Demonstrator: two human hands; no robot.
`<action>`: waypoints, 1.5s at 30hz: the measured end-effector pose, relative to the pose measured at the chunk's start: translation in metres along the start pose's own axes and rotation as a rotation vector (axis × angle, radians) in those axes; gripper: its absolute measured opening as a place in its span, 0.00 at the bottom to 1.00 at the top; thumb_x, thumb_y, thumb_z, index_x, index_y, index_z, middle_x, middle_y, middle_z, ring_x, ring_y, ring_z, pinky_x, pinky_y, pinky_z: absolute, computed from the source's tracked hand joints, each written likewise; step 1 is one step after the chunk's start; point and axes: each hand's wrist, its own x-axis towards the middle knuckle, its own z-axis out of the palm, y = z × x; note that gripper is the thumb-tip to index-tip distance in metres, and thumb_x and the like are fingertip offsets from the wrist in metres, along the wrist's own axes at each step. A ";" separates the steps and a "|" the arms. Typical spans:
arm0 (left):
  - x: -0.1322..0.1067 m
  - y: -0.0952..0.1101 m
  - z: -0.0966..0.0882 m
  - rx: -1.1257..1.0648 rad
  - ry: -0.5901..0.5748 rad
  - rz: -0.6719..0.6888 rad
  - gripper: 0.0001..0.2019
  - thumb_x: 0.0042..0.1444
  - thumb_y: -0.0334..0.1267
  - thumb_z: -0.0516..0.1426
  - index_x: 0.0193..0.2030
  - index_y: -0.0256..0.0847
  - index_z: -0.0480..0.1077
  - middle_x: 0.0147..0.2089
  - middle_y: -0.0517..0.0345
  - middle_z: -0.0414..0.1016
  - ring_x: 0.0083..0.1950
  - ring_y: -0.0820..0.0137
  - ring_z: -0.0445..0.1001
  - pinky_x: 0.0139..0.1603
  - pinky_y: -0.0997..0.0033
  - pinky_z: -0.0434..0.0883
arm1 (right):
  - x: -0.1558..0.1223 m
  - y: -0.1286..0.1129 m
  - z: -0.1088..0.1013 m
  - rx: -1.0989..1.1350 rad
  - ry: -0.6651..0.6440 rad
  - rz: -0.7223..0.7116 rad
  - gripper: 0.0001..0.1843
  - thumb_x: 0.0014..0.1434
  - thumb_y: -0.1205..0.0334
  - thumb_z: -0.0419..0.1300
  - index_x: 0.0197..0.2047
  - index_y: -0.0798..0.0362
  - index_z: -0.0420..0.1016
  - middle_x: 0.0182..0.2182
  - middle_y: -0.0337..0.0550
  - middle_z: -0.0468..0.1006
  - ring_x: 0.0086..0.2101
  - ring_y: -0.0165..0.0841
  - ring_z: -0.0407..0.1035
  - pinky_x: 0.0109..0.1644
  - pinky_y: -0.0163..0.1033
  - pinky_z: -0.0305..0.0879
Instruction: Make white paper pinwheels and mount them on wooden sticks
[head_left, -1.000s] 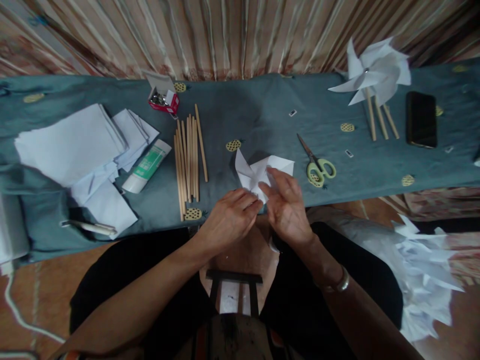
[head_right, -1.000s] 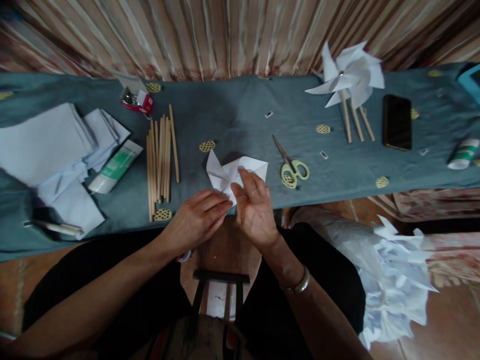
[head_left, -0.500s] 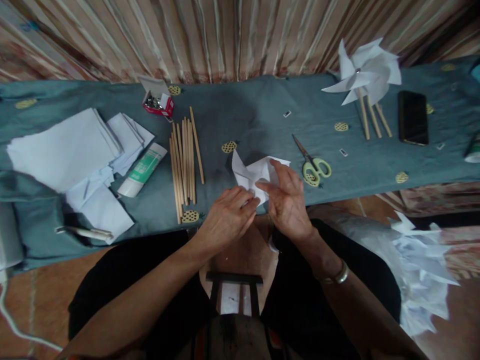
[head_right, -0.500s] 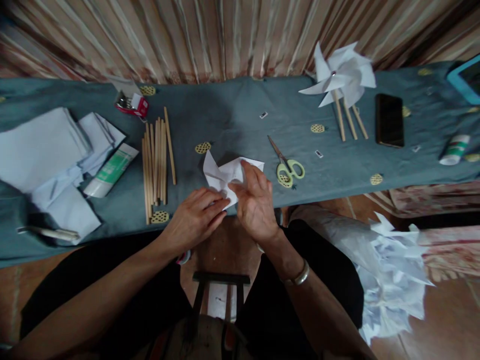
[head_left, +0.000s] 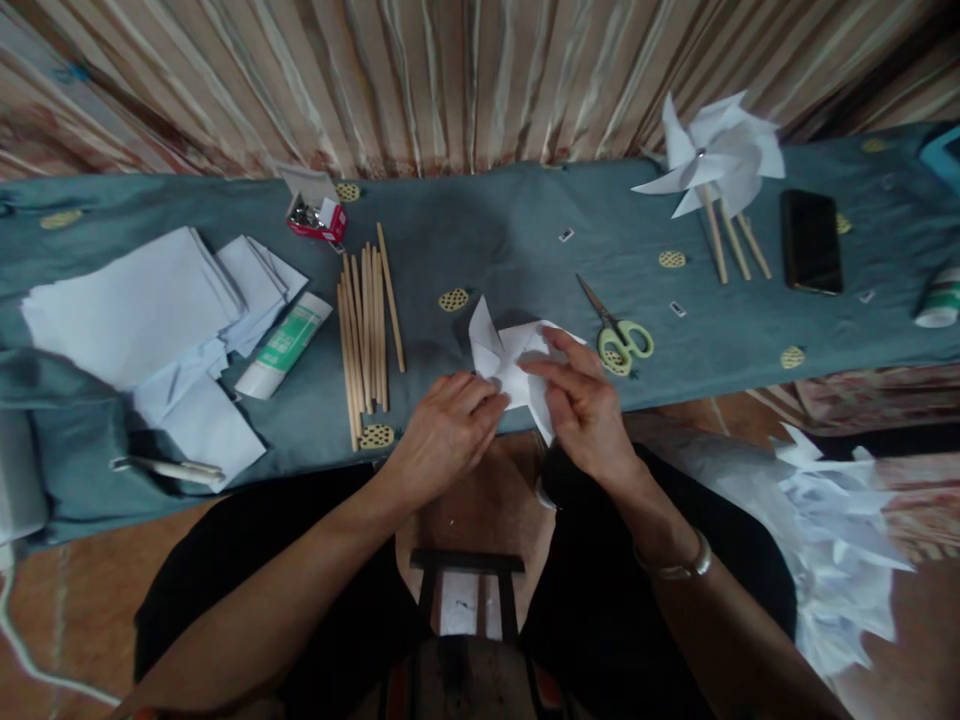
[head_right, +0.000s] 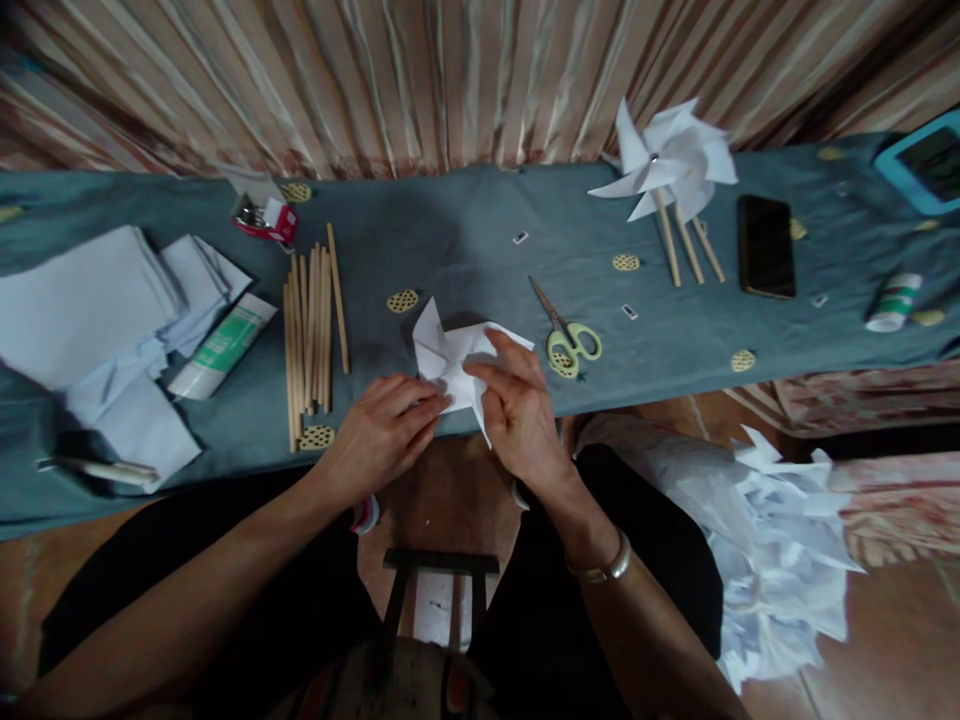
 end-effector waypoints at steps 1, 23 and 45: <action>0.000 -0.002 -0.001 0.008 0.001 -0.004 0.09 0.63 0.30 0.53 0.46 0.35 0.73 0.43 0.50 0.77 0.43 0.62 0.72 0.41 0.62 0.69 | 0.001 0.002 -0.003 0.005 0.015 0.025 0.21 0.59 0.72 0.49 0.47 0.48 0.78 0.61 0.45 0.69 0.61 0.42 0.63 0.65 0.58 0.59; 0.010 0.000 0.002 0.049 0.019 0.012 0.09 0.61 0.36 0.58 0.47 0.37 0.73 0.47 0.50 0.77 0.50 0.59 0.71 0.46 0.59 0.66 | -0.008 0.003 -0.018 -0.151 0.042 0.152 0.16 0.62 0.65 0.52 0.45 0.54 0.80 0.48 0.53 0.81 0.51 0.44 0.74 0.59 0.53 0.68; 0.005 -0.002 -0.004 0.042 0.042 0.063 0.06 0.61 0.28 0.55 0.37 0.34 0.74 0.37 0.52 0.79 0.38 0.65 0.76 0.41 0.65 0.69 | -0.006 0.017 -0.033 0.174 -0.070 0.123 0.10 0.55 0.63 0.64 0.42 0.45 0.80 0.63 0.44 0.67 0.60 0.44 0.65 0.64 0.57 0.60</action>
